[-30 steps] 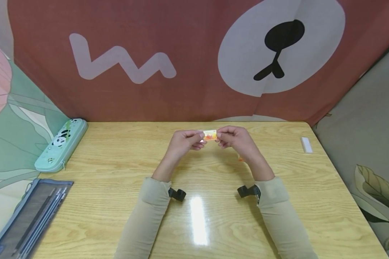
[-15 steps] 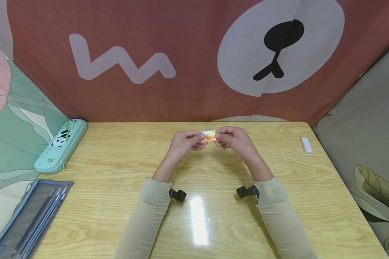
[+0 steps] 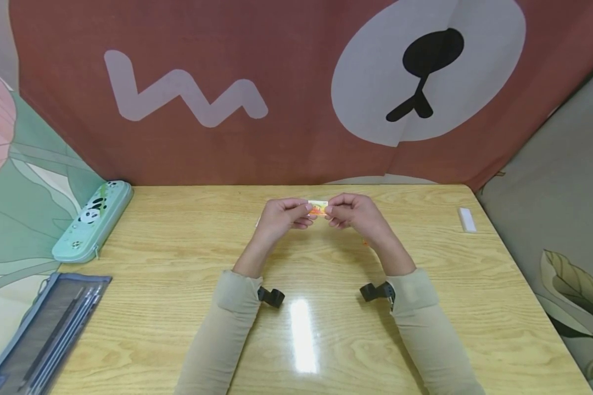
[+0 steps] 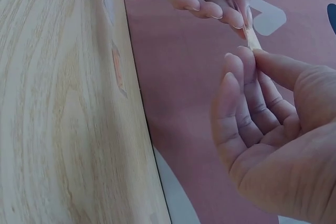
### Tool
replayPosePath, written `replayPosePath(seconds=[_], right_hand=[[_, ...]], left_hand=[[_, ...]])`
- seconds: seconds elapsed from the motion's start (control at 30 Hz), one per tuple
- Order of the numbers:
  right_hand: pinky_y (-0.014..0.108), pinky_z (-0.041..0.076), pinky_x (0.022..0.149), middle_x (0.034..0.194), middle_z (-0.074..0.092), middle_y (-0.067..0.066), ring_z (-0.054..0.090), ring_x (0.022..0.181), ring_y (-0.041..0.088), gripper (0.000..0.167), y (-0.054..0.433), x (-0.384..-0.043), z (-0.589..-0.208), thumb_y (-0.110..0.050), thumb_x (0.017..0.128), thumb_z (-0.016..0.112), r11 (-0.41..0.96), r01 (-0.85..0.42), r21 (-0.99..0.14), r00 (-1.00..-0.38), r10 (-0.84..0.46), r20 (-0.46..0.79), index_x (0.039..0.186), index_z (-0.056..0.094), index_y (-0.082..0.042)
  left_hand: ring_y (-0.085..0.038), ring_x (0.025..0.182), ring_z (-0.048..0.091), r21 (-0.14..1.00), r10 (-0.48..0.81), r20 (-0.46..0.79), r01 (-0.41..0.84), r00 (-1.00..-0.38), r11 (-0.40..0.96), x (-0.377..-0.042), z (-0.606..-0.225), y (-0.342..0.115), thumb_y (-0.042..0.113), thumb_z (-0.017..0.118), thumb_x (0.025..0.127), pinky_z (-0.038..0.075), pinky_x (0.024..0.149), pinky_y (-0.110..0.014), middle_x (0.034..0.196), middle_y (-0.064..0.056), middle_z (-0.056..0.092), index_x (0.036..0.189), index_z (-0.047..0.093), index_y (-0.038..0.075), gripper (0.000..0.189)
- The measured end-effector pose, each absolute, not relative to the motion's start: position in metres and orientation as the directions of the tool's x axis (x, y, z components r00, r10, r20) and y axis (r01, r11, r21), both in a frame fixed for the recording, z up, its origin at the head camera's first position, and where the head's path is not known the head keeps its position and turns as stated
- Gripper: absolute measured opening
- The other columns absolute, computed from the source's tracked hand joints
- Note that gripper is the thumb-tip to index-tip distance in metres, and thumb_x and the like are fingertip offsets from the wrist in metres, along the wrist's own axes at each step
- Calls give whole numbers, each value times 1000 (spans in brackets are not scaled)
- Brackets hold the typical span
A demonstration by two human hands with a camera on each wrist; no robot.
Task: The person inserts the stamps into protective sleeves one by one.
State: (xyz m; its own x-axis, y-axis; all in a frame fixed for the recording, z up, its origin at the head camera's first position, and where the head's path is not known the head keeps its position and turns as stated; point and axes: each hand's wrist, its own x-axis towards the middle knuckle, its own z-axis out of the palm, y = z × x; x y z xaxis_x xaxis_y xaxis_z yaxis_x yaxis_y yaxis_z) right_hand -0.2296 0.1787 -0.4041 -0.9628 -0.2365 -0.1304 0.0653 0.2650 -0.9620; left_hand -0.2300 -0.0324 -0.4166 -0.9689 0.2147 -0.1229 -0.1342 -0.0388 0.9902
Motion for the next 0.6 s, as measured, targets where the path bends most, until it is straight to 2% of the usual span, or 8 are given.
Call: replayPosePath(seconds=[0.23,0.33,0.5,0.6], right_hand=[[39,62,81,103,73,19,69,77,11,29,179,-230,-404,-20,102,61,274,69,-959,-956,-257,-142,118,68,3],[36,62,80,104,73,20,70,77,9,31,180,-230,-404,-20,102,61,279,70,-958,-953,-267,-147,120,69,4],[37,62,81,98,75,13,69,79,11,29,182,-231,-404,-18,101,63,285,56,-957,-952,-275,-138,118,71,4],[38,62,81,91,73,4,68,80,12,28,183,-231,-405,-18,100,64,286,48,-957,-954,-272,-130,116,71,4]], left_hand=[[-11,69,73,991,214,-124,-132,-969,-19,-231,-417,-34,14,71,95,63,82,-45,87,-10,78,111,74,-5,25],[-12,70,74,990,220,-132,-137,-967,-9,-231,-417,-34,15,71,96,63,83,-44,87,-8,78,111,74,-4,25],[-12,70,74,991,232,-128,-132,-964,-5,-231,-417,-34,15,71,96,64,77,-37,88,-9,79,110,74,-3,23],[-12,70,74,992,235,-122,-128,-964,-12,-231,-416,-34,15,71,95,64,78,-39,86,-8,78,109,75,-3,23]])
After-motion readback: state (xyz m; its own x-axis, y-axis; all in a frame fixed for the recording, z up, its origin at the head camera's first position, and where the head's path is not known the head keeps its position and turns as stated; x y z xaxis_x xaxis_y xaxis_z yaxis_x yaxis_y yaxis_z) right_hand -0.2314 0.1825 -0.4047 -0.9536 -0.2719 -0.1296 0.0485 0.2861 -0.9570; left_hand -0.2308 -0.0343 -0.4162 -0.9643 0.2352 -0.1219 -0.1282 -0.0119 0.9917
